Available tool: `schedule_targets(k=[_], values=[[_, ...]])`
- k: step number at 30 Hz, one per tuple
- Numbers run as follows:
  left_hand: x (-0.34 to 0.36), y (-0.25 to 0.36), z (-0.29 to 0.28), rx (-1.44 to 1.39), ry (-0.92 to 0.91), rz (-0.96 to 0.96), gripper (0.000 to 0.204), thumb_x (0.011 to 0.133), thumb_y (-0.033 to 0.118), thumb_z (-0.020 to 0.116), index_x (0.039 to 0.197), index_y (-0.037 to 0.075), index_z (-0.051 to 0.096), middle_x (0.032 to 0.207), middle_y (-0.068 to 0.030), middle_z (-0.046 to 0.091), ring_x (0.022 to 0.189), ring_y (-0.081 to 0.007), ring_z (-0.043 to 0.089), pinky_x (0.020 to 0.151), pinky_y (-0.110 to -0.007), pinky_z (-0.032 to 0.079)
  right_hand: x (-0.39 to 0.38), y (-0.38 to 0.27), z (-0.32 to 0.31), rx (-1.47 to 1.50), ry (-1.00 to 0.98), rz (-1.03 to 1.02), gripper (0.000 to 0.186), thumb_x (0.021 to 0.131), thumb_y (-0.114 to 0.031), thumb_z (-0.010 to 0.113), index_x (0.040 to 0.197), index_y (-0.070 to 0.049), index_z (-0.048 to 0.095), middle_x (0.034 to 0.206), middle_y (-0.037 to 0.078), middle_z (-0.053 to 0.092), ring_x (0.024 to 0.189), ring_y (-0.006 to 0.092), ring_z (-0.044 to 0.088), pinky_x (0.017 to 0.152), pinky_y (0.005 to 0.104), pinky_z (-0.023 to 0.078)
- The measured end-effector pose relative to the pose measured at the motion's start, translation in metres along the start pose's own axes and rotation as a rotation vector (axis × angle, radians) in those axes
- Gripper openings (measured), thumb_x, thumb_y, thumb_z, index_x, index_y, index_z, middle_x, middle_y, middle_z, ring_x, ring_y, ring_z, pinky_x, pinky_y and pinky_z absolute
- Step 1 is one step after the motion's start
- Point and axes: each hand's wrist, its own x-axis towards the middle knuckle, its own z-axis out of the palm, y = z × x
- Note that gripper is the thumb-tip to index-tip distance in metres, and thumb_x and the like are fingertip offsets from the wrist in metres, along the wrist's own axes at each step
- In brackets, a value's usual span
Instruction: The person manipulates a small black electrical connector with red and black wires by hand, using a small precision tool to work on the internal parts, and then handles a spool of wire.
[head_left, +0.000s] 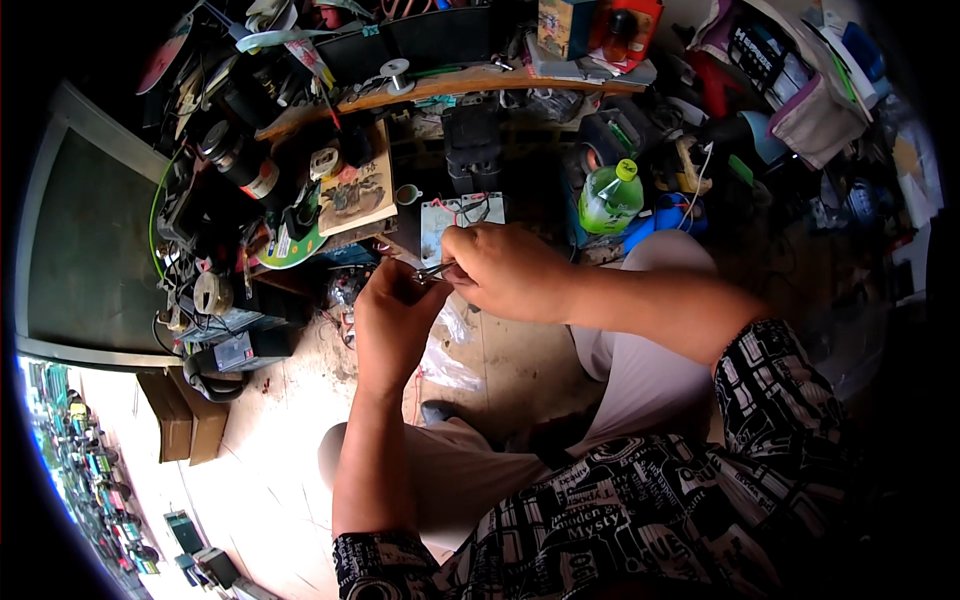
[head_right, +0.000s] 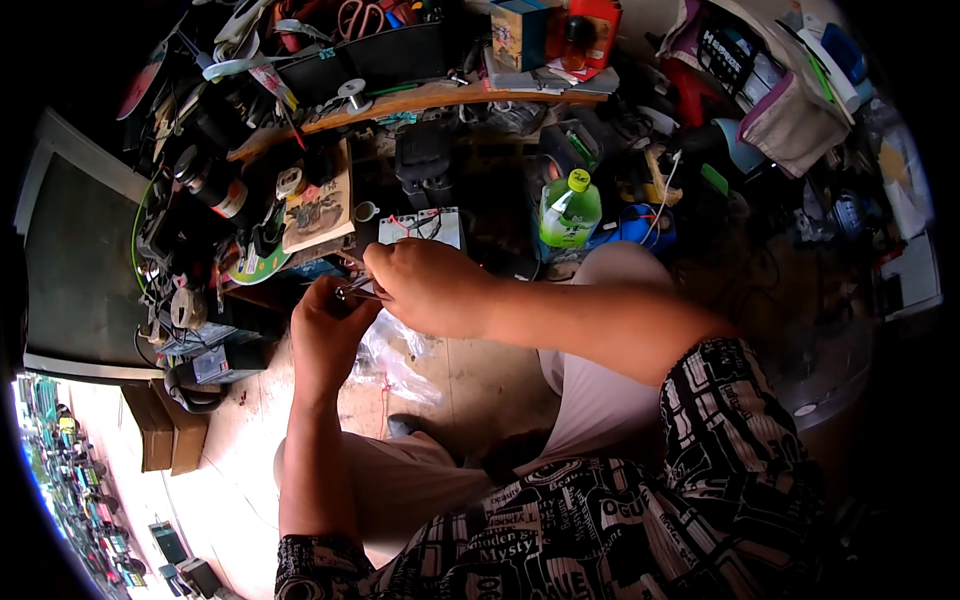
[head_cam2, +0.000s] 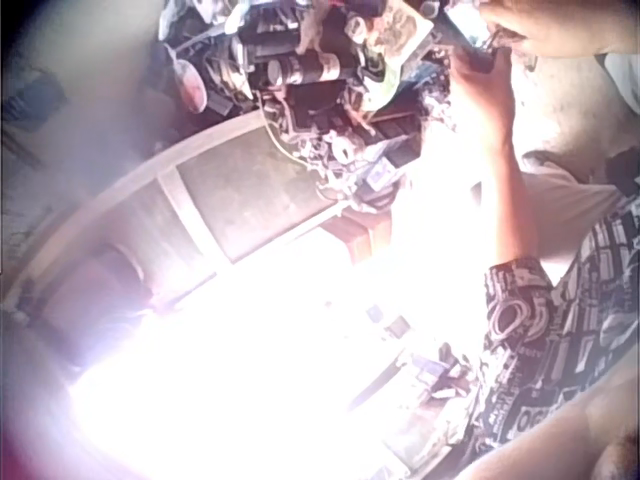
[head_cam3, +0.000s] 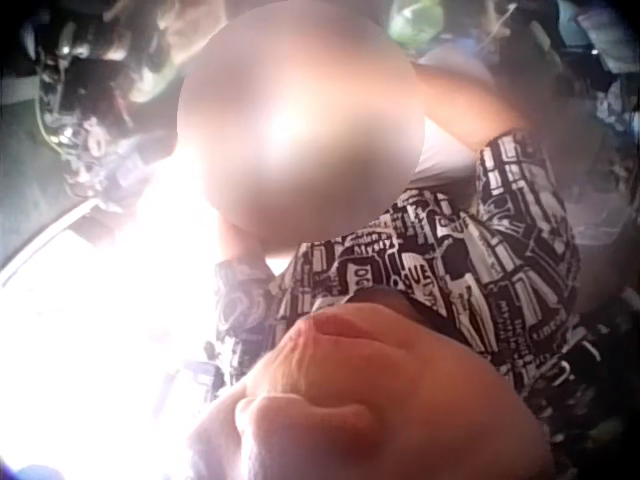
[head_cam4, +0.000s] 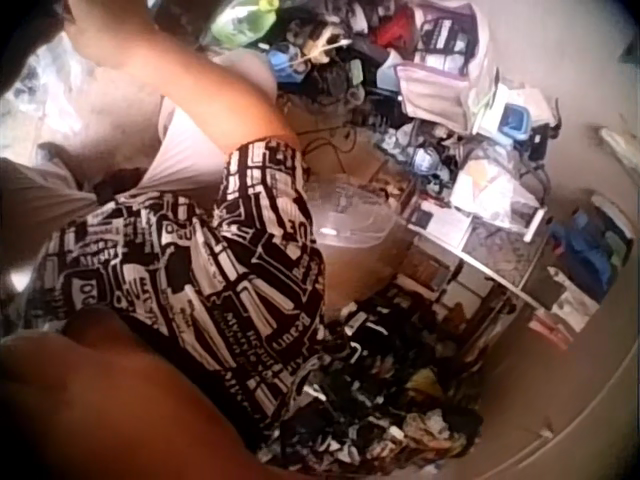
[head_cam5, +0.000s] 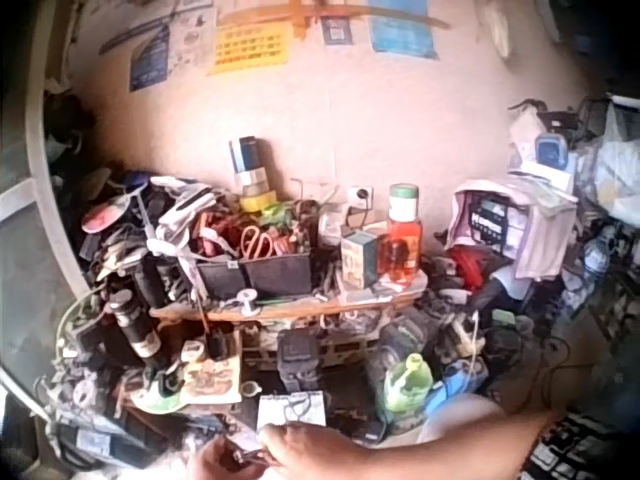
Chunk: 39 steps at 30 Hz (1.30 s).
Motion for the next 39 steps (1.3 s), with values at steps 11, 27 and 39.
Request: schedule_targets(k=[11, 27, 39], values=[[-0.002, 0.001, -0.013, -0.541, 0.083, -0.022, 0.011, 0.084, -0.003, 0.064, 0.093, 0.001, 0.059, 0.079, -0.0020, 0.062, 0.070, -0.0088, 0.058, 0.066, -0.023, 0.050, -0.009, 0.004, -0.016, 0.142, -0.250, 0.180, 0.029, 0.076, -0.024, 0.070, 0.079, 0.001, 0.055, 0.074, 0.016, 0.061, 0.070, 0.0325, 0.061, 0.064, 0.0417, 0.046], [-0.004, 0.000, -0.021, -0.501, -0.089, -0.069, 0.025, 0.092, 0.020, 0.058, 0.107, 0.001, 0.063, 0.090, -0.0048, 0.065, 0.075, -0.0124, 0.062, 0.069, -0.026, 0.051, -0.003, 0.006, -0.014, 0.615, -0.373, 0.265, 0.025, 0.090, -0.019, 0.057, 0.105, 0.001, 0.059, 0.088, 0.003, 0.060, 0.079, 0.0107, 0.053, 0.072, 0.0272, 0.046], [-0.022, -0.008, -0.022, -0.524, -0.179, 0.095, 0.013, 0.085, 0.007, 0.066, 0.096, 0.000, 0.062, 0.083, -0.0013, 0.064, 0.076, -0.0080, 0.058, 0.068, -0.023, 0.049, 0.000, -0.021, -0.015, 0.721, -0.508, 0.477, 0.014, 0.090, -0.018, 0.053, 0.097, -0.005, 0.052, 0.068, -0.004, 0.048, 0.056, 0.0037, 0.042, 0.051, 0.0199, 0.035]])
